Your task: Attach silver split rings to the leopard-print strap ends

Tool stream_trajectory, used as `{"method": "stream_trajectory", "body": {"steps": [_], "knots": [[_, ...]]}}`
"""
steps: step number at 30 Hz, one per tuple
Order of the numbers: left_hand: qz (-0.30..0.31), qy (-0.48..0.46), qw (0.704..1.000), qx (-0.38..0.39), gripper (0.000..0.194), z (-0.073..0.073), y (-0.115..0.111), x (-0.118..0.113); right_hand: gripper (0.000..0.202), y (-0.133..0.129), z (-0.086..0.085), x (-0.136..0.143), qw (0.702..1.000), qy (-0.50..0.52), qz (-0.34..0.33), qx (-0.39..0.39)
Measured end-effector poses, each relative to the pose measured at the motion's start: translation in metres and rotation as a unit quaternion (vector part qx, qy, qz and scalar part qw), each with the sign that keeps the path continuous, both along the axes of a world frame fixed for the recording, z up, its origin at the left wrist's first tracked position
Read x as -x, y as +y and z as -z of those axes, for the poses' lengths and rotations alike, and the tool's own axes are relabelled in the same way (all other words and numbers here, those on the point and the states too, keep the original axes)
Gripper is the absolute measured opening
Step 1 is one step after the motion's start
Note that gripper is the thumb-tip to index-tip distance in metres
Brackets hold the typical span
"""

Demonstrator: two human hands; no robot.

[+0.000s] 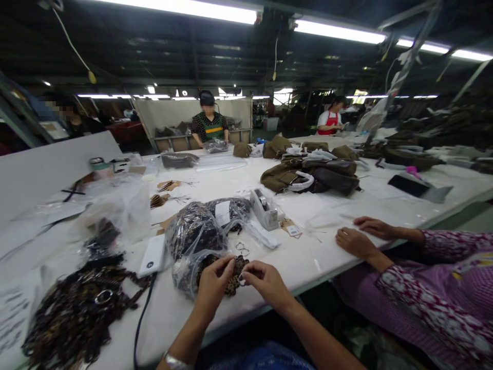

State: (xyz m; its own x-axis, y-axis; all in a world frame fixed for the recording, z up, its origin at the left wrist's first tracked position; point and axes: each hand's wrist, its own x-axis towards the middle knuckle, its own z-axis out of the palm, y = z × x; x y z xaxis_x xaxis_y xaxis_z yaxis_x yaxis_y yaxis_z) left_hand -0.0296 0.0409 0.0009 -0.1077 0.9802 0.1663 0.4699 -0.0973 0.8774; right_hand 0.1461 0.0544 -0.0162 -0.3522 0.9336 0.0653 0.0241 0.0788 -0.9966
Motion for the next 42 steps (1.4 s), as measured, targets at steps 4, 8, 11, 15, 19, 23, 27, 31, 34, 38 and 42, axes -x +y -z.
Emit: {"method": "stream_trajectory", "body": {"steps": [4, 8, 11, 15, 19, 23, 27, 31, 34, 38, 42], "knots": [[0.019, -0.185, 0.979, 0.086, 0.041, 0.003, -0.010, -0.004, 0.011, -0.006, -0.016, -0.009, 0.987, -0.123, 0.006, -0.107], [0.009, -0.211, 0.971, 0.109, 0.037, 0.004, -0.020, -0.005, 0.012, -0.013, -0.033, -0.020, 0.969, -0.181, -0.039, -0.164], [-0.005, -0.270, 0.953, 0.135, 0.040, 0.002, -0.025, -0.007, 0.013, -0.017, -0.037, -0.023, 0.972, -0.174, -0.051, -0.149], [-0.050, -0.371, 0.913, 0.160, 0.041, 0.001, -0.031, -0.015, 0.012, -0.020, -0.034, -0.022, 0.986, -0.135, -0.051, -0.086], [-0.053, -0.403, 0.901, 0.153, 0.039, -0.001, -0.034, -0.018, 0.015, -0.020, -0.029, -0.019, 0.996, -0.037, -0.078, 0.014], [-0.078, -0.379, 0.917, 0.098, 0.032, -0.005, -0.035, -0.012, 0.025, -0.017, -0.024, -0.018, 0.998, 0.005, 0.009, 0.059], [-0.029, -0.228, 0.972, 0.042, 0.022, -0.011, -0.041, -0.006, 0.032, -0.014, -0.022, -0.019, 0.991, 0.050, 0.049, 0.111], [0.050, -0.127, 0.989, 0.056, 0.019, -0.015, -0.049, -0.012, 0.033, -0.012, -0.023, -0.016, 0.980, 0.116, 0.064, 0.149], [0.068, -0.105, 0.990, 0.058, 0.019, -0.018, -0.052, -0.021, 0.033, -0.013, -0.022, -0.014, 0.981, 0.120, 0.068, 0.137], [0.066, -0.117, 0.990, 0.051, 0.021, -0.020, -0.051, -0.027, 0.029, -0.017, -0.023, -0.012, 0.994, 0.068, 0.068, 0.059], [0.061, -0.186, 0.976, 0.100, 0.030, -0.024, -0.050, -0.026, 0.031, -0.018, -0.029, -0.014, 0.994, 0.072, 0.029, 0.076]]}}
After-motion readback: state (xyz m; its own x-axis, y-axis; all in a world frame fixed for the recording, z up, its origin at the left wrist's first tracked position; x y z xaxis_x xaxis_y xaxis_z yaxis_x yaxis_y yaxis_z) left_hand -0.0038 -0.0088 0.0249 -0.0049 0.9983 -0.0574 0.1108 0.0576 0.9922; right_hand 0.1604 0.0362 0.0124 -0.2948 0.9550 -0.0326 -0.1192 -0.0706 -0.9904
